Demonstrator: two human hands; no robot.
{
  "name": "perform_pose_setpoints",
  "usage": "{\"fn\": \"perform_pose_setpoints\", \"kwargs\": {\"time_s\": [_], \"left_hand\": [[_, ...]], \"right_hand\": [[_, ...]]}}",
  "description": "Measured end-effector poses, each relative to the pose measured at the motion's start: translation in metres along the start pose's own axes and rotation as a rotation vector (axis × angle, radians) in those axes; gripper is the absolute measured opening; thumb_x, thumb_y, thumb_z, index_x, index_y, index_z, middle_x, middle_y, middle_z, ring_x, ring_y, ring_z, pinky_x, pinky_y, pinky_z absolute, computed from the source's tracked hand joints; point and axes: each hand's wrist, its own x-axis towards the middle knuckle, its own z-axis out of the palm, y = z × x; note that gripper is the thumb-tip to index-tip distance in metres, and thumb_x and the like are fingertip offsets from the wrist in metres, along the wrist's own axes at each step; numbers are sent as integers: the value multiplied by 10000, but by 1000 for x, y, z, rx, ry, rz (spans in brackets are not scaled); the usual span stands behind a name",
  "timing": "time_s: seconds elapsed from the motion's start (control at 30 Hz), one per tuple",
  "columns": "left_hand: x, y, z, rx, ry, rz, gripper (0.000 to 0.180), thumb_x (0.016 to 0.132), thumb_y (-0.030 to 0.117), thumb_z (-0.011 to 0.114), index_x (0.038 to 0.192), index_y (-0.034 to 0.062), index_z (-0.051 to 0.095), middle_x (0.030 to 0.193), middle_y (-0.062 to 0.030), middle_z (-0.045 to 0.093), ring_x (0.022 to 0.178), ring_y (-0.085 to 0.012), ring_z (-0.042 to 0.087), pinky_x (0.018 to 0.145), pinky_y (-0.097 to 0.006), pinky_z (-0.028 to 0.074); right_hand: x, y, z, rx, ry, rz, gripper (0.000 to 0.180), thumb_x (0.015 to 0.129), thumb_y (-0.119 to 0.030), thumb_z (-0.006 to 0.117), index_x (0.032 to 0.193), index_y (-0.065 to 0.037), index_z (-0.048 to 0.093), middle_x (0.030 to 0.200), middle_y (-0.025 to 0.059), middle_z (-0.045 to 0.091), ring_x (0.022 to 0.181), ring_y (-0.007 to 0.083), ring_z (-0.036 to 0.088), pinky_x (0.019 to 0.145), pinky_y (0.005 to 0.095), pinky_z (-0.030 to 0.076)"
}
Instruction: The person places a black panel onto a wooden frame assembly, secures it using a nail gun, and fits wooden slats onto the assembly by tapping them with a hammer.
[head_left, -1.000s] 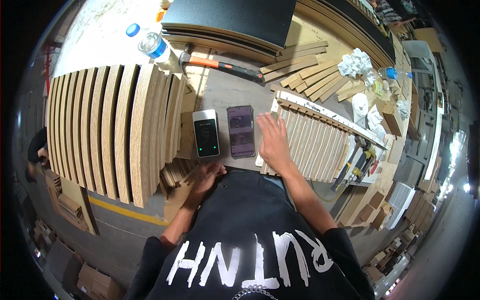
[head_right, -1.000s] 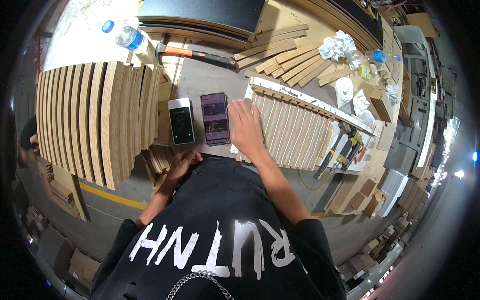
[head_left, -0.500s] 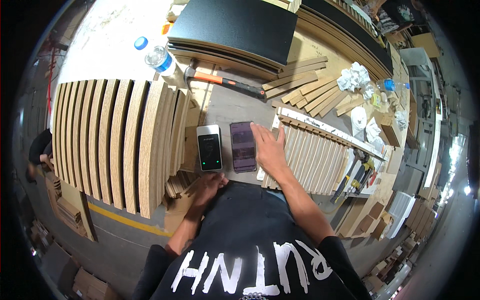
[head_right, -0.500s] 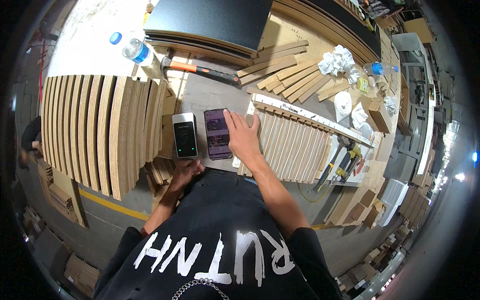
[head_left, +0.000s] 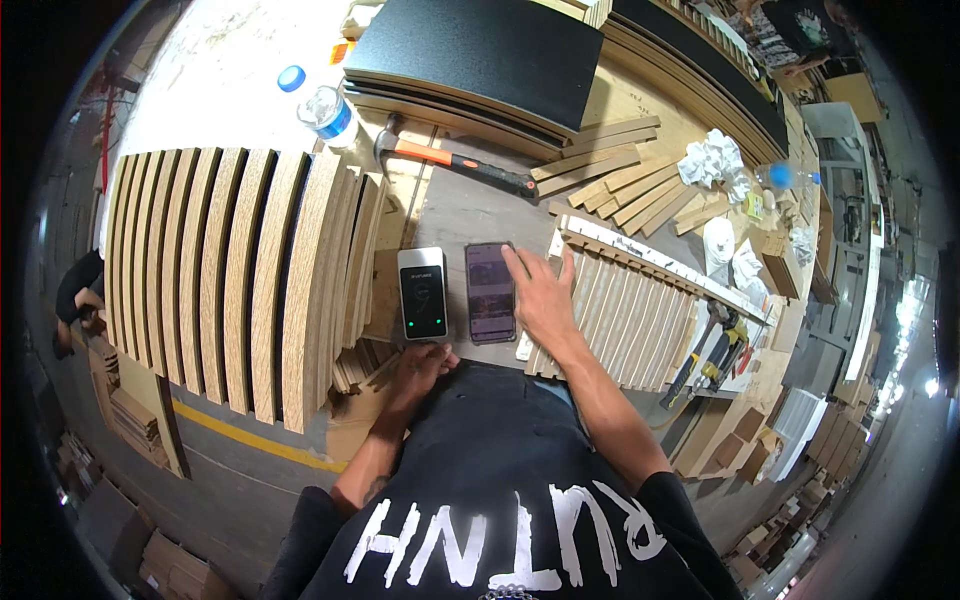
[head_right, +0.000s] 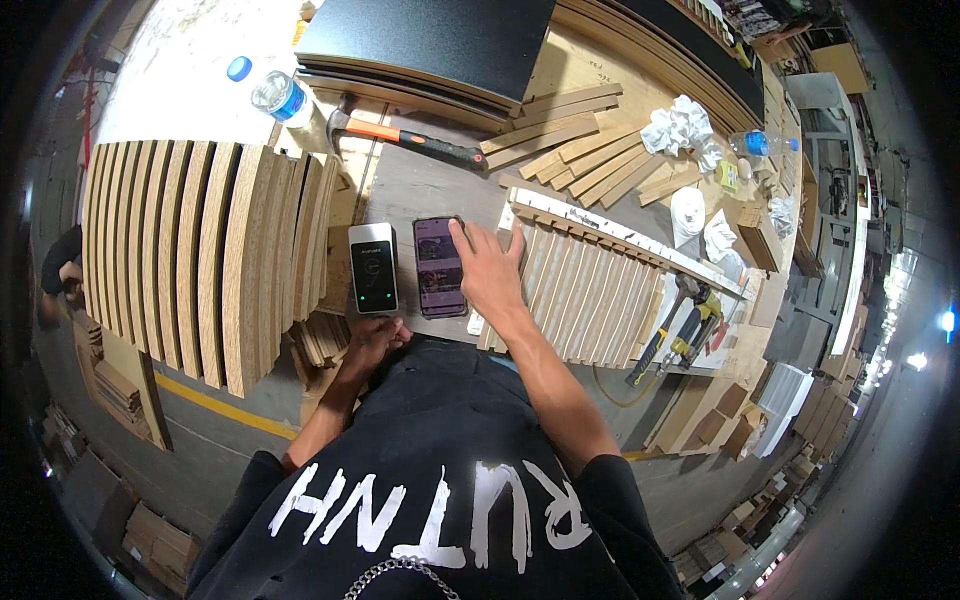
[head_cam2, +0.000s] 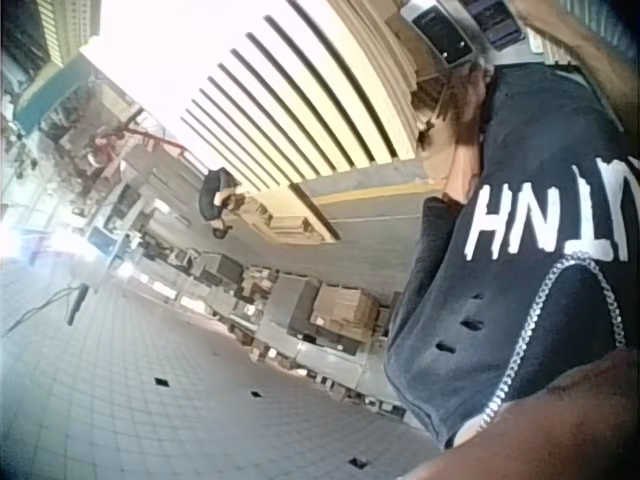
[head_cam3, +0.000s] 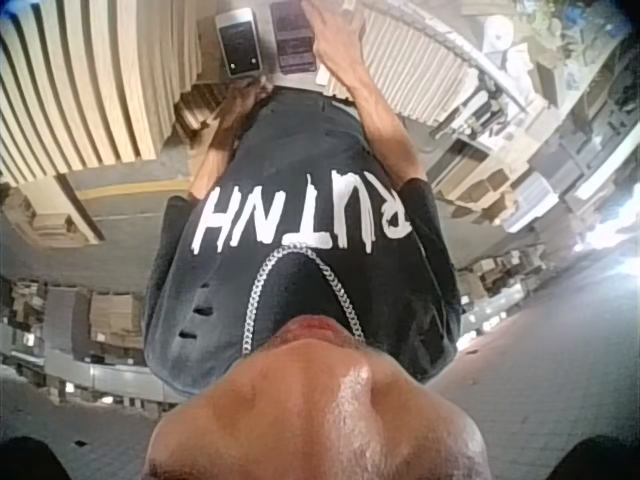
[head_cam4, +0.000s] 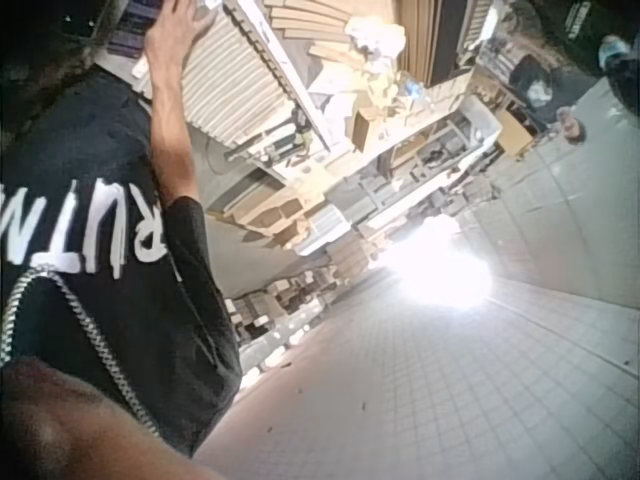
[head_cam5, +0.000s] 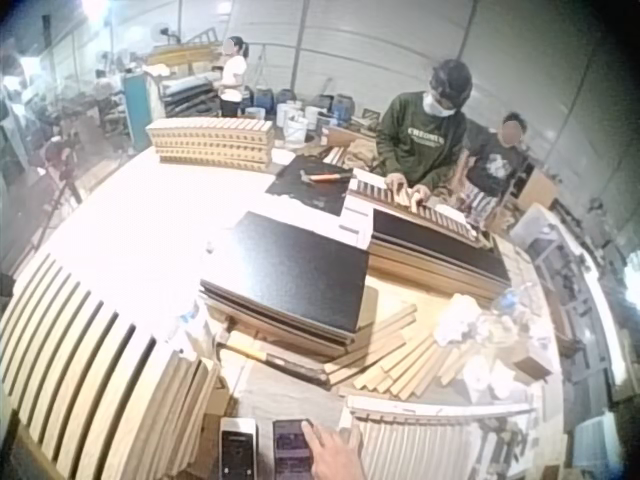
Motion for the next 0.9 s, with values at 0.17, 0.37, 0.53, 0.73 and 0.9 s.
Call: {"fn": "perform_pose_setpoints", "kwargs": {"time_s": [0.17,0.37,0.53,0.73,0.9], "left_hand": [[0,-3,-1,-27,2,9,401,990,365,591,909,-8,713,870,-77,696,830,-152,645,772,-294,509],[7,-3,0,61,-19,55,412,994,372,581,904,-8,711,857,-69,693,800,-144,638,760,-292,507],[0,-3,-3,100,-14,59,376,1014,340,565,923,5,708,857,-65,694,800,-132,640,751,-275,502],[-3,-10,9,42,49,108,339,1028,301,537,940,18,701,863,-37,702,808,-118,643,732,-271,504],[-11,-20,38,19,280,35,342,1039,296,512,893,32,672,852,-45,688,772,-129,627,690,-281,500]], "right_hand": [[0,-3,0,5,3,1,688,776,-8,591,1443,-104,455,1339,131,535,1234,251,534,1120,664,170],[-6,3,-6,42,72,-8,637,792,-8,569,1417,-77,470,1318,135,557,1233,258,537,1106,656,199],[-40,45,-36,172,278,179,486,832,2,492,1315,-37,536,1270,176,599,1194,307,560,1111,560,269],[-115,181,-64,248,522,617,383,883,-58,543,1254,27,576,1222,225,624,1121,380,594,992,446,451],[-111,259,-86,475,635,791,330,918,-91,583,1218,47,596,1164,238,654,1055,333,656,908,392,512]]}}
